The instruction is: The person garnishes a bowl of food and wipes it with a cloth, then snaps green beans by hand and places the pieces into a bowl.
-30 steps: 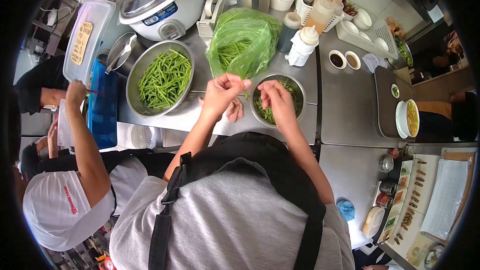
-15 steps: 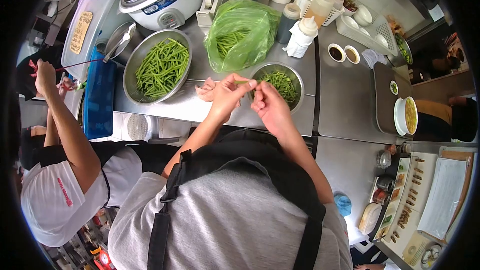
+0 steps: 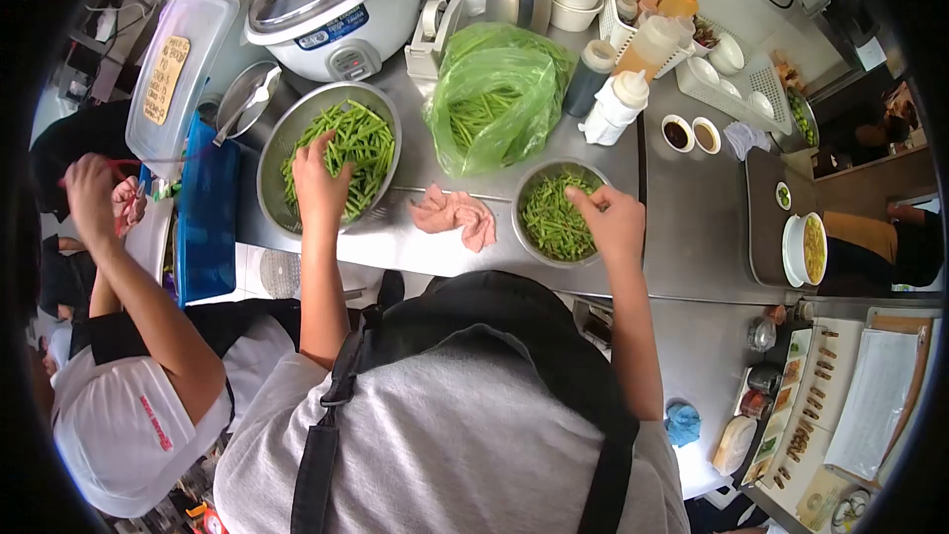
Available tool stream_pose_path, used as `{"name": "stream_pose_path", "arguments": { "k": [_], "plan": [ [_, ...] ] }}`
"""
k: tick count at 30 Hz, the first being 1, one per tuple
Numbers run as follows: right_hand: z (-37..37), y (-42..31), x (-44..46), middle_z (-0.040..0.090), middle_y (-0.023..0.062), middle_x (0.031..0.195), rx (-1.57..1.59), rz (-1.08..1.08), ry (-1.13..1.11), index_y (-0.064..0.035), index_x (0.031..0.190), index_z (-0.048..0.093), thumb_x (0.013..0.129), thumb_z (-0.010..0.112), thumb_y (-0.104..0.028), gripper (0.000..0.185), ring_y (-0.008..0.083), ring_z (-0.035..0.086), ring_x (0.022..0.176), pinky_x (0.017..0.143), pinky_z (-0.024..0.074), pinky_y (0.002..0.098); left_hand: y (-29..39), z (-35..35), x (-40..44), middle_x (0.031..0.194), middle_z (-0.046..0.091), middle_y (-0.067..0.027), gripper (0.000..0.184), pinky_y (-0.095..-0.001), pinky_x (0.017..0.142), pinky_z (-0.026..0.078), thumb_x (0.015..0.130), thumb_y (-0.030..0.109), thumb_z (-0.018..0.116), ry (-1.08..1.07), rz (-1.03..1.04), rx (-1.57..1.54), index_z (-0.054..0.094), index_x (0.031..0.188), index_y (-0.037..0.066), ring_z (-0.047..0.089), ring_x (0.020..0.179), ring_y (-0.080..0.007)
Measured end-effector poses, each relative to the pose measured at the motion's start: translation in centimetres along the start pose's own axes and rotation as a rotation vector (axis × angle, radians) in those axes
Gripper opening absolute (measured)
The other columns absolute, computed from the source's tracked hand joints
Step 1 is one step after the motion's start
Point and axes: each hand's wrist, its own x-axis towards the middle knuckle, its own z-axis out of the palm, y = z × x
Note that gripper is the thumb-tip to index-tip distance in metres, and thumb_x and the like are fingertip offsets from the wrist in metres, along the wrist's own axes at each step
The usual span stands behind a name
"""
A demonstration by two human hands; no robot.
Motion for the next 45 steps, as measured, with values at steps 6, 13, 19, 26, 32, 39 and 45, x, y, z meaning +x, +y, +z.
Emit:
{"name": "stream_pose_path", "arguments": {
  "k": [6,13,19,26,32,39,45],
  "plan": [
    [4.7,-5.1,7.3,0.066,0.0136,0.071,0.121,0.072,-0.174,0.0035,0.078,0.067,0.082,0.068,-0.051,0.054,0.0179,0.065,0.061,0.061,0.0511,0.0325,6.7,9.9,1.2,0.089,0.064,-0.0219,0.073,-0.0411,0.077,0.05,0.083,0.044,0.07,-0.257,-0.009,-0.359,0.043,0.129,-0.005,0.064,0.085,-0.0342],
    [9.0,-5.1,15.0,0.068,0.0162,0.095,0.045,0.218,-0.415,0.0062,0.101,0.064,0.087,0.062,-0.039,0.047,0.0282,0.068,0.092,0.081,0.0538,0.0416,4.9,16.9,5.6,0.11,0.06,-0.0242,0.051,-0.0408,0.089,0.05,0.096,0.031,0.051,-0.676,-0.394,-0.775,0.04,0.129,-0.007,0.062,0.101,-0.0352],
    [7.5,-3.9,14.6,0.053,0.019,0.129,1.49,0.441,-0.178,0.0061,0.124,0.047,0.092,0.045,-0.014,0.038,0.0324,0.058,0.114,0.102,0.0445,0.0461,5.7,14.3,9.4,0.119,0.057,-0.0213,0.035,-0.0406,0.096,0.05,0.103,0.019,0.032,-0.671,-0.868,-1.886,0.042,0.129,-0.003,0.06,0.107,-0.0293],
    [6.6,-5.0,12.9,0.061,0.0154,0.117,2.068,0.211,-0.046,0.0045,0.117,0.053,0.094,0.036,-0.011,0.033,0.0291,0.059,0.108,0.102,0.0454,0.0433,5.3,17.7,13.2,0.111,0.062,-0.0123,0.03,-0.0363,0.086,0.055,0.103,0.021,0.033,-0.929,-0.867,-2.321,0.05,0.117,0.001,0.063,0.098,-0.0239],
    [8.2,-1.8,15.8,0.065,0.0089,0.107,2.048,0.211,-0.486,-0.0024,0.112,0.058,0.095,0.04,-0.026,0.034,0.0216,0.064,0.093,0.079,0.0534,0.0346,5.3,17.6,15.3,0.087,0.064,-0.0051,0.038,-0.031,0.068,0.055,0.101,0.038,0.038,-1.365,-0.714,-2.18,0.056,0.105,0.004,0.062,0.071,-0.017],
    [8.7,-1.1,17.6,0.066,0.0055,0.103,1.561,0.486,-0.601,-0.0079,0.113,0.058,0.096,0.041,-0.034,0.035,0.0191,0.065,0.09,0.075,0.0541,0.034,4.8,15.8,14.1,0.08,0.062,-0.0045,0.046,-0.0346,0.068,0.052,0.099,0.045,0.041,-1.354,-0.788,-1.688,0.058,0.107,0.003,0.055,0.062,-0.0166],
    [8.6,-1.0,17.6,0.056,-0.0007,0.077,1.482,0.602,-0.54,-0.0117,0.1,0.059,0.095,0.044,-0.054,0.045,0.0138,0.054,0.06,0.057,0.0486,0.0277,6.6,13.7,14.0,0.11,0.064,-0.0154,0.046,-0.0432,0.095,0.05,0.102,0.037,0.033,-1.139,-0.884,-1.883,0.053,0.12,0.0,0.064,0.096,-0.0312]
  ]
}}
